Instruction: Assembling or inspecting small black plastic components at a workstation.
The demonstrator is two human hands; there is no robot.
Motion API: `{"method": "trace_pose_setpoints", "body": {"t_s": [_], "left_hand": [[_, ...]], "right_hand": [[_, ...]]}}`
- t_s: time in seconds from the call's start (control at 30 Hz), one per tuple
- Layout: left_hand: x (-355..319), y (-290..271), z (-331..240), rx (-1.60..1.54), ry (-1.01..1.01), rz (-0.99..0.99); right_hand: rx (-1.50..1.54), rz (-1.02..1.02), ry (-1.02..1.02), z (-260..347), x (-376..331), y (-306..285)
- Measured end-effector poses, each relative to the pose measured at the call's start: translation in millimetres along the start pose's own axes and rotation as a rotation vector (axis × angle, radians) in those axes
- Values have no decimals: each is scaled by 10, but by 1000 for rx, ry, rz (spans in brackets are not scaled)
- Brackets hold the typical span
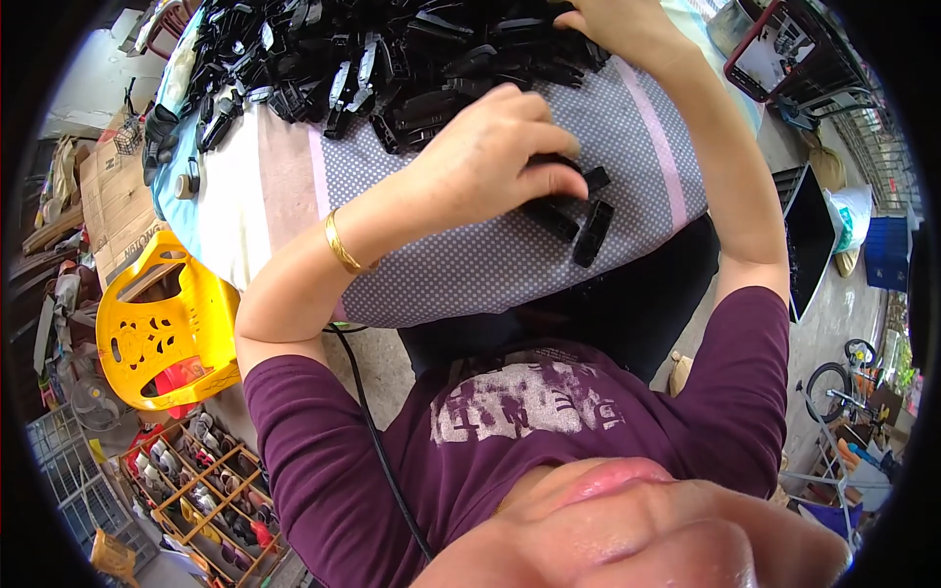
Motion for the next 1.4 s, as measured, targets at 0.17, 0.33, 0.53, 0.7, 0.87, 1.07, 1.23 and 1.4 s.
{"method": "trace_pose_setpoints", "body": {"t_s": [0.17,0.33,0.53,0.7,0.87,1.07,1.23,1.4], "left_hand": [[239,-6,171,434,164,-277],[533,169,192,673,47,44],[437,-66,378,212,-71,-194],[275,-531,569,-133,-491,-358],[-67,-591,1186,-767,-560,-477],[-102,-449,1070,-837,-597,-498],[-183,-591,1110,-591,-548,-526],[-242,-469,1179,-802,-619,-556]], "right_hand": [[191,136,100,-154,61,-89],[663,-108,306,-339,20,-112],[989,-327,318,-40,-173,-139],[1079,-272,178,152,-226,-146],[1313,-113,275,360,-176,48],[1241,-230,271,376,-247,1],[994,-318,125,490,-231,-198],[642,-422,-19,481,-268,-155]]}}
Point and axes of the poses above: each hand's wrist, its own x-axis towards the middle knuckle, its own y-axis out of the palm, z = x × y, the point moved 8 cm from there along x, towards the middle knuckle, and after that the axes turned 9 degrees about -z, right-handed, at the moved point
